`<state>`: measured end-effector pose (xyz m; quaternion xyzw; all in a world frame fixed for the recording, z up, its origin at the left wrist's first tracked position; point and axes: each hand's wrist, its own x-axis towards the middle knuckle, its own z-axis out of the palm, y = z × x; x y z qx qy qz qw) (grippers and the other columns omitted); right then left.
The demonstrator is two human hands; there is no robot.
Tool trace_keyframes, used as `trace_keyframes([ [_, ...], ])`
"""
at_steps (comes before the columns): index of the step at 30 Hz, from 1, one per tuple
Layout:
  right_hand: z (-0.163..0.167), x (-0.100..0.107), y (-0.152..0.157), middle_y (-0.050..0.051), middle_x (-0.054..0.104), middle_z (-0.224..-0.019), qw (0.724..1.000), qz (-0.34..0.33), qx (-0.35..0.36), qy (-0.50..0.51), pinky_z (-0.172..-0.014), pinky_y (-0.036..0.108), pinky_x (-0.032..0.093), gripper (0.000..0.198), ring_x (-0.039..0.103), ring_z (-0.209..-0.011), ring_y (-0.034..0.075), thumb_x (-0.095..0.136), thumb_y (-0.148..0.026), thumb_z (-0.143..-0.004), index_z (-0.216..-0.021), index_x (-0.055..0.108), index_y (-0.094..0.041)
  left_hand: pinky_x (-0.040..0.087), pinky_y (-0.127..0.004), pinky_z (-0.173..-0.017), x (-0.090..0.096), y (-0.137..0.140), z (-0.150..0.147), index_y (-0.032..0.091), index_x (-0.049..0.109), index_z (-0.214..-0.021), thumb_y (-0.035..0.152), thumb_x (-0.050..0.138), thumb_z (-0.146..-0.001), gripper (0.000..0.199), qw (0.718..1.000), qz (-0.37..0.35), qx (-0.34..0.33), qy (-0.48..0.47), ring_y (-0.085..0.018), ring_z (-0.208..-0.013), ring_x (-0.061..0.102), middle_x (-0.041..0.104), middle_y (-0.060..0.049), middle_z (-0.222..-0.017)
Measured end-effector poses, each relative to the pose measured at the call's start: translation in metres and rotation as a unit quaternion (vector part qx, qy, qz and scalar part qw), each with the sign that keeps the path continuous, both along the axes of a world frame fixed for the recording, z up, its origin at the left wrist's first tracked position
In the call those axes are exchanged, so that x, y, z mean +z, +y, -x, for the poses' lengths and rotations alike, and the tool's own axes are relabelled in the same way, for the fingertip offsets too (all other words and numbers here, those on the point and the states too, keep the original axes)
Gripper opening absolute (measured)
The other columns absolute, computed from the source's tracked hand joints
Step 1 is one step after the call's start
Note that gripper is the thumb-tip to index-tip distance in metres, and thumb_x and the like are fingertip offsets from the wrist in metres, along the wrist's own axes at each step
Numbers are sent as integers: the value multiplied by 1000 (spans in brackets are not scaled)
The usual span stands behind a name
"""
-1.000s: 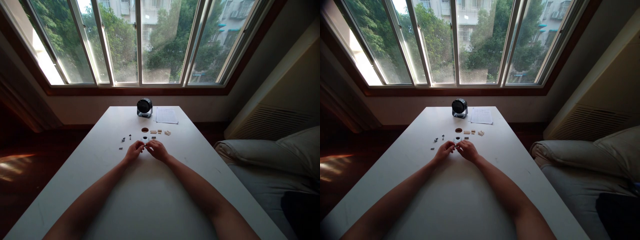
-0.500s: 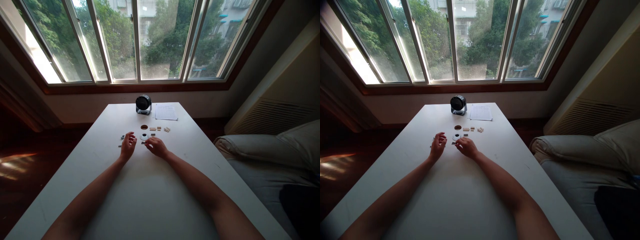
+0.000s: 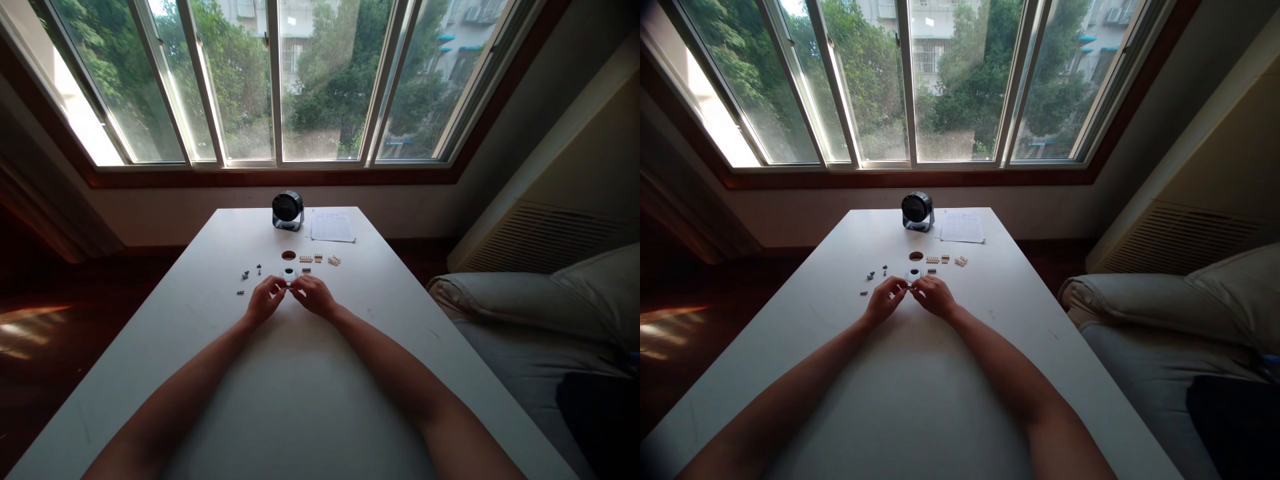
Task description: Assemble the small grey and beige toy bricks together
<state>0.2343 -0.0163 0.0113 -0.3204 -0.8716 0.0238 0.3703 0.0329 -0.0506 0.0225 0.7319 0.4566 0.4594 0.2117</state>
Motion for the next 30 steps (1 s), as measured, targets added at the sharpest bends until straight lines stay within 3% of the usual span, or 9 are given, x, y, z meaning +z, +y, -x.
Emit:
trace_keyframes([
  [24, 0, 2, -1, 4, 66, -81, 1000, 12, 4, -5, -71, 27, 41, 20, 57, -76, 15, 51, -31, -99, -89, 64, -20, 48, -28, -69, -4, 1, 1, 22, 68, -95, 26, 59, -88, 12, 1000, 1, -8, 9, -15, -72, 59, 66, -3, -85],
  [30, 0, 0, -1, 4, 67, -83, 1000, 15, 6, 1, -72, 27, 42, 15, 58, -77, 15, 54, -30, -97, -93, 64, -21, 48, -28, -69, -4, 2, 2, 21, 68, -94, 28, 59, -89, 13, 1000, 6, -8, 5, -15, -72, 59, 66, -3, -84],
])
